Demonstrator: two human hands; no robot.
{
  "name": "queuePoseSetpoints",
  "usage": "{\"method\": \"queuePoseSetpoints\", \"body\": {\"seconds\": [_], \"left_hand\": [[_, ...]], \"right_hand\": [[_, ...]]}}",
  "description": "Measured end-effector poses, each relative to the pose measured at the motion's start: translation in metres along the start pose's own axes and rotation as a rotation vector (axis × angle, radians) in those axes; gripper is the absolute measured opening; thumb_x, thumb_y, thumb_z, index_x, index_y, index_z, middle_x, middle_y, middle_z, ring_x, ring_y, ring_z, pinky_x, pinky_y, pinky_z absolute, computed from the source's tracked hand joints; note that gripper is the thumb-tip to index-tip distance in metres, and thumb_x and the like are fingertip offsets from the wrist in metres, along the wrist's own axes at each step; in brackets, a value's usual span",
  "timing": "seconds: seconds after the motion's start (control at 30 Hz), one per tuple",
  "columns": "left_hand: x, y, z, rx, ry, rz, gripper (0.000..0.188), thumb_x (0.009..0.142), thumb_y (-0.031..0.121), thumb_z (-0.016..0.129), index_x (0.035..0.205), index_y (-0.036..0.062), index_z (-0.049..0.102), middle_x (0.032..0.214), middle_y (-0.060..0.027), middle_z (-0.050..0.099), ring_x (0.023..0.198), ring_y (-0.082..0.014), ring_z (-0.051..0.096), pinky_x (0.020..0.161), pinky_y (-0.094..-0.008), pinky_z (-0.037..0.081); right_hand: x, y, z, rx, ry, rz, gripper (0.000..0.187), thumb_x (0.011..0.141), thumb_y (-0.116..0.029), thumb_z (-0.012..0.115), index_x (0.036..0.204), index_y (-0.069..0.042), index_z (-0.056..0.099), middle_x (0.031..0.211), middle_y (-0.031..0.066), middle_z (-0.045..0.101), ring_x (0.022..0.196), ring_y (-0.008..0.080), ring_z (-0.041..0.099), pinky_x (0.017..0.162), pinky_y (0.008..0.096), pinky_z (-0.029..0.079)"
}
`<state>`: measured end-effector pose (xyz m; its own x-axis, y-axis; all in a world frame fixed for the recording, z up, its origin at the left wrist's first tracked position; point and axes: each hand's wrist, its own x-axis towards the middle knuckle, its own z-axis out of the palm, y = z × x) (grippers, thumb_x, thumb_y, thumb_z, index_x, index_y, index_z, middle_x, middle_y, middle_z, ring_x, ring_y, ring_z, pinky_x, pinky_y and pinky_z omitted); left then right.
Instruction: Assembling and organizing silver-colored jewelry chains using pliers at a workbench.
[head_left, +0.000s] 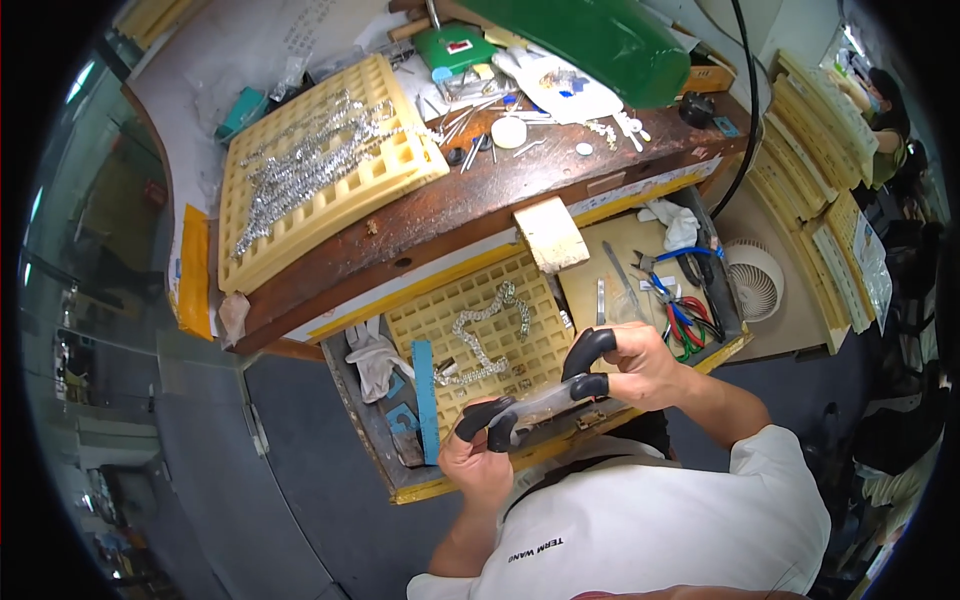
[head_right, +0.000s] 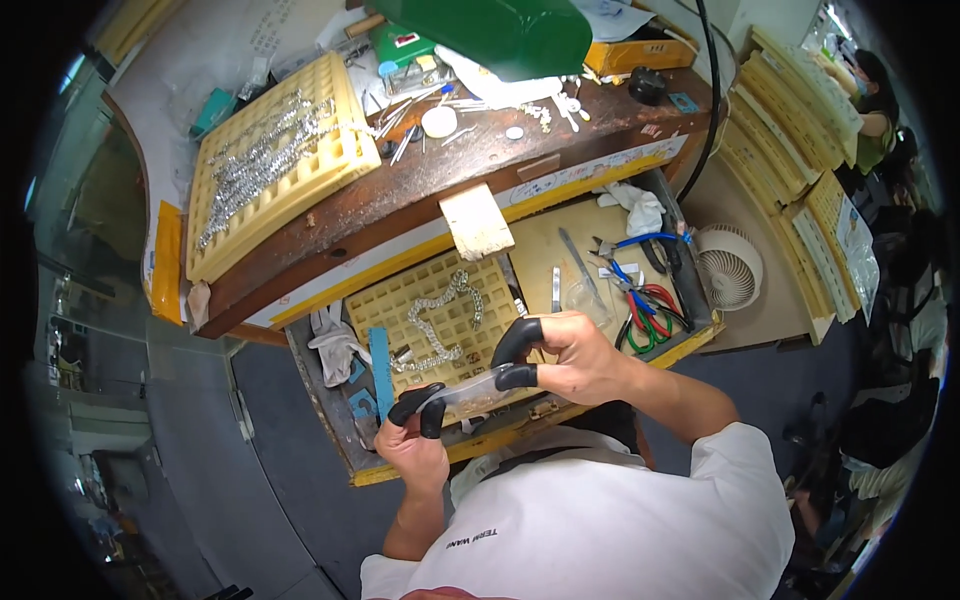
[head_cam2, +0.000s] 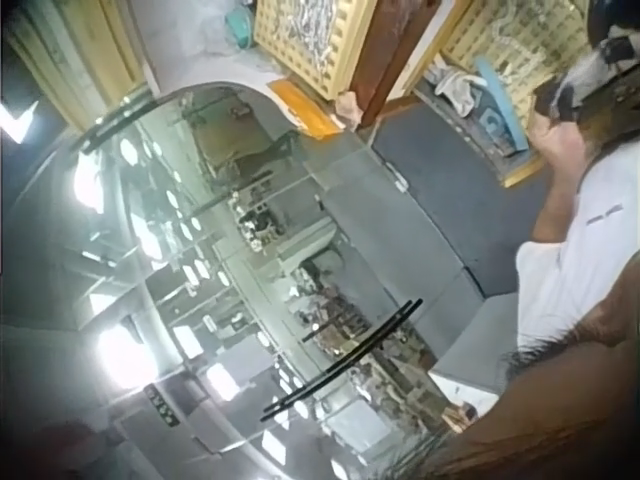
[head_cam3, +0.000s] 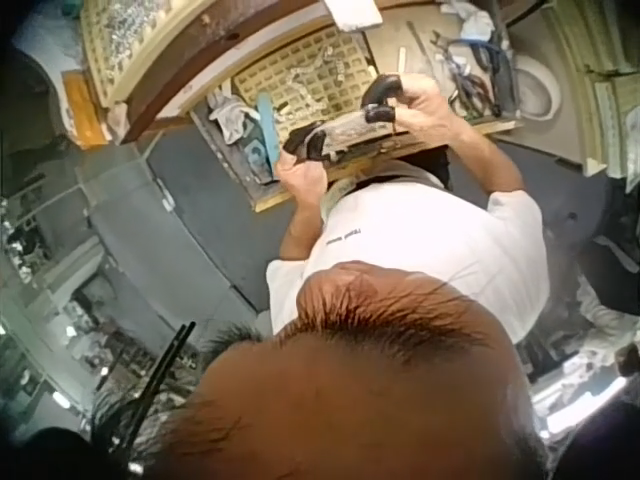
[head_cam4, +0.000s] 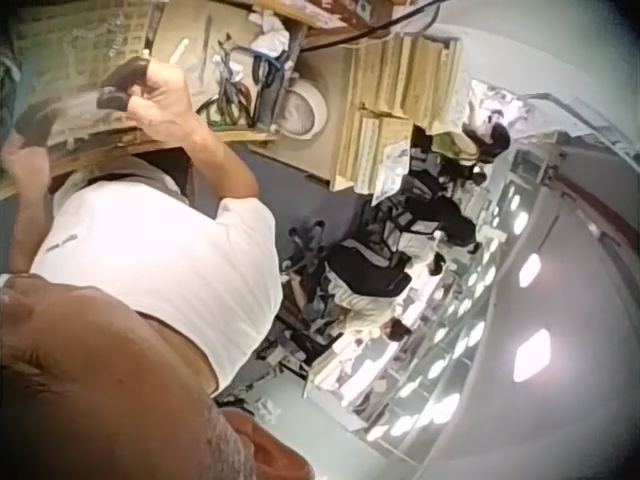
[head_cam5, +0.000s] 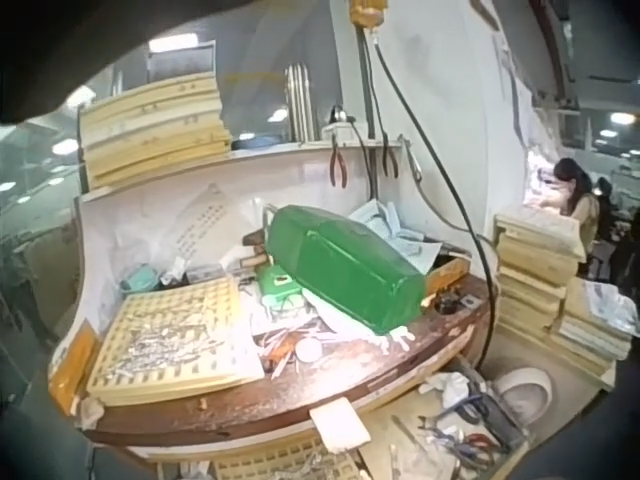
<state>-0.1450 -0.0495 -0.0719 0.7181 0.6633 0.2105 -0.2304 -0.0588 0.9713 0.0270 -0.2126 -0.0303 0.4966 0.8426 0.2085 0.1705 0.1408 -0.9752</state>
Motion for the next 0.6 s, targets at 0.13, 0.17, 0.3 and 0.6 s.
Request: {"method": "queuePoseSetpoints", "body": {"seconds": [0.13,0.17,0.3,0.6], "left_hand": [[0.015,0.011,0.007,-0.012,0.001,0.146,0.012,0.09,-0.004,0.07,0.102,-0.0049,0.069,0.096,-0.0092,0.069,0.084,-0.0118,0.062,0.073,-0.0233,0.051],[0.017,0.014,0.009,0.011,0.005,0.202,0.011,0.09,-0.002,0.07,0.101,-0.0045,0.069,0.096,-0.0098,0.068,0.082,-0.0118,0.061,0.071,-0.023,0.05],[0.019,0.024,0.017,0.131,0.063,0.298,0.005,0.088,-0.004,0.067,0.093,-0.0041,0.066,0.091,-0.0144,0.066,0.08,-0.0208,0.062,0.071,-0.0281,0.051],[0.024,0.048,0.022,0.298,-0.149,0.484,0.017,0.082,-0.002,0.075,0.097,0.0,0.068,0.09,-0.0145,0.066,0.078,-0.031,0.065,0.069,-0.0337,0.052]], "right_hand": [[-0.003,-0.009,0.001,0.081,0.089,0.05,0.009,0.087,0.001,0.073,0.095,0.003,0.069,0.089,0.0066,0.07,0.082,0.0117,0.066,0.071,0.0269,0.053],[-0.003,-0.01,0.0,0.024,0.103,0.043,0.009,0.087,0.001,0.074,0.095,0.002,0.069,0.088,0.0071,0.07,0.081,0.0119,0.066,0.072,0.0265,0.053],[0.0,-0.022,0.011,-0.205,0.198,-0.201,0.011,0.083,0.005,0.073,0.088,0.002,0.064,0.084,0.0127,0.065,0.076,0.0249,0.065,0.069,0.0332,0.05],[0.002,-0.037,0.014,-0.341,0.029,-0.37,0.035,0.065,0.017,0.062,0.096,0.002,0.063,0.087,0.0154,0.064,0.079,0.0344,0.063,0.069,0.0397,0.051]]}}
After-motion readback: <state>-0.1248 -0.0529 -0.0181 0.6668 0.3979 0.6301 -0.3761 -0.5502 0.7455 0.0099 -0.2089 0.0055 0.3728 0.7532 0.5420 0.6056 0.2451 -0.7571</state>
